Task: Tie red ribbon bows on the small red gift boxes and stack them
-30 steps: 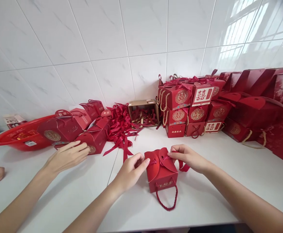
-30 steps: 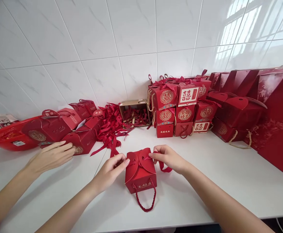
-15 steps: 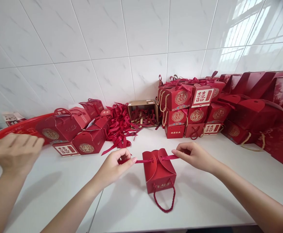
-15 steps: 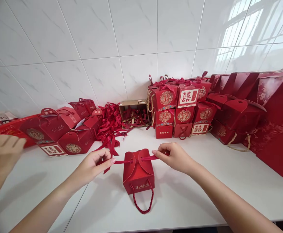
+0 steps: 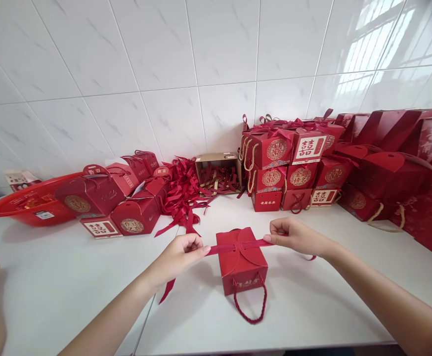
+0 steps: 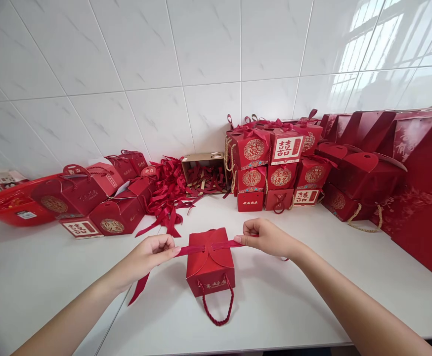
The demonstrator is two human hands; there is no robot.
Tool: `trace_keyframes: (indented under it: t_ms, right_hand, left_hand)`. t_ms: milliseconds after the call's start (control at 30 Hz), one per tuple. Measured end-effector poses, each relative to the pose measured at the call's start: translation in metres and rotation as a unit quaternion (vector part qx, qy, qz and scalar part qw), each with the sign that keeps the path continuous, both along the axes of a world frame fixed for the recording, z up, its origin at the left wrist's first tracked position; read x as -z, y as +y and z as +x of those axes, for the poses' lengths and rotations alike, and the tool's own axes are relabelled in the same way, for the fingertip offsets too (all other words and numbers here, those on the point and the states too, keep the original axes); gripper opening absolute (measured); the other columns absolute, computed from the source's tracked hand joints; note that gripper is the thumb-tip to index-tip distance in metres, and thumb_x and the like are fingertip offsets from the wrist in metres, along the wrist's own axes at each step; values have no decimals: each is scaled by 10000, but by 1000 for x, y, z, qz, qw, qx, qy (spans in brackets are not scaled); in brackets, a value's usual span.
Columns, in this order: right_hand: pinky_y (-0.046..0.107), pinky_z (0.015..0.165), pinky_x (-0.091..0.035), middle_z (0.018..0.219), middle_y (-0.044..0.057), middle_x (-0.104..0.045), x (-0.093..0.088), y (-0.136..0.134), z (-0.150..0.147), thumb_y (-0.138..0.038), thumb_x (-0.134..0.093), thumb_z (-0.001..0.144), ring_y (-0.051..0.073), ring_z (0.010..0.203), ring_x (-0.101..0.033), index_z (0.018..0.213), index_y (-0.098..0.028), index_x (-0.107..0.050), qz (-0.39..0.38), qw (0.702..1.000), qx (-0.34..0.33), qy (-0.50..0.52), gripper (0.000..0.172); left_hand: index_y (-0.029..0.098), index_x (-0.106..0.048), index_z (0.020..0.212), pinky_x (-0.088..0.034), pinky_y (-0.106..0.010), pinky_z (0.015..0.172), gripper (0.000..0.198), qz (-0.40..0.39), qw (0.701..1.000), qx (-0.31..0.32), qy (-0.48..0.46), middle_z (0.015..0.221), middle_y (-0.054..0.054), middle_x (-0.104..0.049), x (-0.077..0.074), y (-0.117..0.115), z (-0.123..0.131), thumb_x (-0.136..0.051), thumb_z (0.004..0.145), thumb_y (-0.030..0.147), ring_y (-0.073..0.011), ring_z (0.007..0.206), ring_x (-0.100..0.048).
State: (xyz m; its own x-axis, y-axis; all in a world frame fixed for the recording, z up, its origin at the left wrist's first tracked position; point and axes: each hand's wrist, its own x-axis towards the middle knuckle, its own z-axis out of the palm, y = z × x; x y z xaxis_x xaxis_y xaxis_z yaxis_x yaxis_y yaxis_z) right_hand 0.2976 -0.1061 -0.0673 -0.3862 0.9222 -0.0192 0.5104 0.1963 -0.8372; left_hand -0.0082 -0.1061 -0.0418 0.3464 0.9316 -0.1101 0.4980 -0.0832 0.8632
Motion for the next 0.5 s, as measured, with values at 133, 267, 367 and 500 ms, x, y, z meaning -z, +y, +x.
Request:
trace_keyframes:
  t_ms: [133,267,367,500]
  right_hand:
    - [243,490,-181,581,-70,-251,15,0,-4,-620,-525,802,84,530,-204,619,-203,-344,-60,997,-21,39,490]
    - [247,513,-246,603,-56,-333,29,-1,-5,-607,-516,817,100,555,-308,674,-203,-399,-38,998,-4,50,444]
    - [284,631,-377,844,28,-531,32,-8,1,-553,-491,854,170,774,-486,847,-212,-482,68,990,120,18,342]
    - [305,643,-388,799,48,-563,22,-33,5,-474,-362,930,176,709,-501,794,-213,-513,116,985,121,-37,330]
  left_hand:
    - [183,-497,639,-213,-219,495,393,-69,997,16,-4,588,55,-369,14,4,1,-619,740,542,-105,549,-309]
    - [194,-511,721,-328,-232,570,339,-22,1000,7,-17,667,32,-453,31,5,-1,-554,811,517,-130,614,-418]
    - [223,-553,857,-405,-271,709,240,148,984,-103,5,893,-26,-566,39,-3,-9,-570,816,459,-205,861,-521]
    - [233,-612,769,-379,-268,605,251,130,985,-55,99,765,-26,-601,37,-28,-14,-505,852,444,-217,736,-542]
